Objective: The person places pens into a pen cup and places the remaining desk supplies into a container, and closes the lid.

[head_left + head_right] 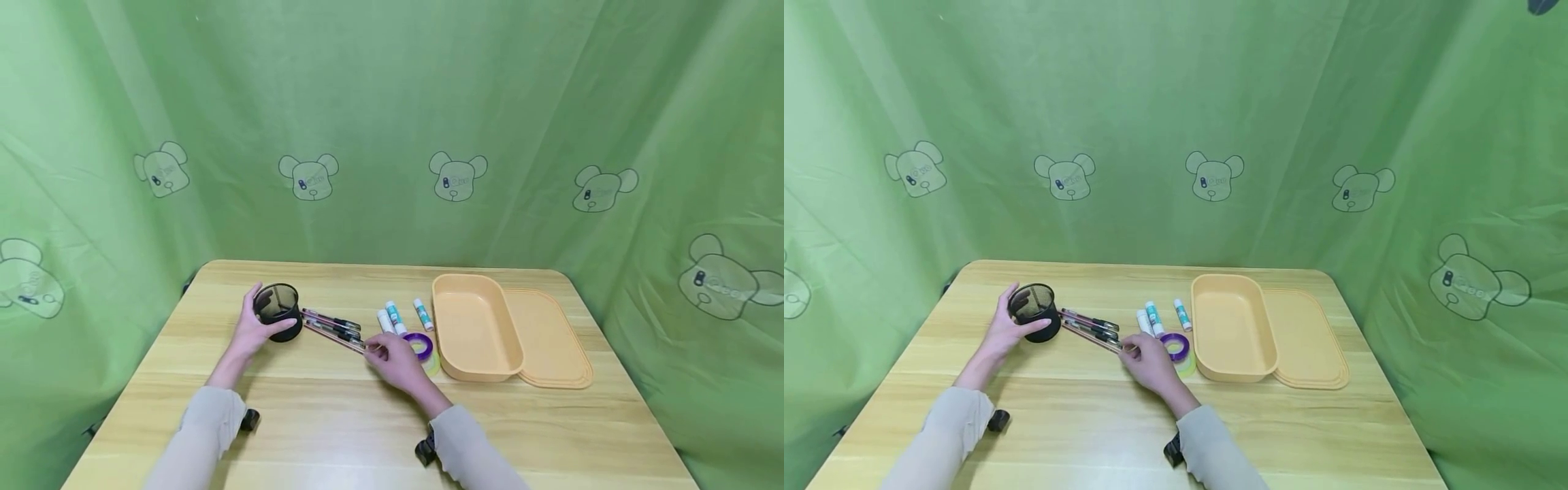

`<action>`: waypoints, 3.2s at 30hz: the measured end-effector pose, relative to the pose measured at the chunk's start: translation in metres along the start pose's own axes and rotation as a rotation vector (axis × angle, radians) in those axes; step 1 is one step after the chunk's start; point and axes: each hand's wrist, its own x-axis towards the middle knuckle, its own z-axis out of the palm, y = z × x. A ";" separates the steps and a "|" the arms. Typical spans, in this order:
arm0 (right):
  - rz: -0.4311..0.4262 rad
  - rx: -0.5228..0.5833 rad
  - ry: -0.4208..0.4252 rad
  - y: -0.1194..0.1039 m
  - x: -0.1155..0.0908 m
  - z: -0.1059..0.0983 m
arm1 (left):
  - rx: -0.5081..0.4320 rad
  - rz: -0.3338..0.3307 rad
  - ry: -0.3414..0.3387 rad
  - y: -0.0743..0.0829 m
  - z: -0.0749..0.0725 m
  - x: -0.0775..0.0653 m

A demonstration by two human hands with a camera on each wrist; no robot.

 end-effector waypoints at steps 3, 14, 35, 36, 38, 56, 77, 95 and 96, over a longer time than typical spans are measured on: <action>-0.008 -0.013 0.006 0.001 -0.001 0.001 | -0.007 -0.012 0.006 -0.001 0.002 0.001; -0.042 -0.100 -0.023 0.005 0.002 0.004 | 0.035 -0.037 0.024 -0.023 0.001 0.014; -0.012 -0.109 -0.066 0.009 0.008 0.004 | 0.072 0.012 -0.034 -0.035 -0.003 0.019; -0.010 -0.116 -0.067 0.009 0.008 0.004 | 0.073 0.008 -0.036 -0.035 -0.003 0.019; -0.006 -0.132 -0.068 0.008 0.008 0.004 | 0.080 -0.002 -0.047 -0.035 -0.004 0.019; 0.042 0.008 0.052 0.004 0.005 0.001 | 0.068 -0.020 -0.079 -0.034 -0.006 0.019; 0.291 0.566 0.221 -0.007 0.015 -0.007 | 0.107 -0.024 -0.089 -0.035 -0.007 0.020; 0.315 0.730 0.316 -0.015 0.021 -0.028 | 0.097 -0.011 -0.098 -0.033 -0.008 0.020; 0.310 0.739 0.324 -0.016 0.022 -0.031 | 0.099 -0.013 -0.098 -0.034 -0.008 0.020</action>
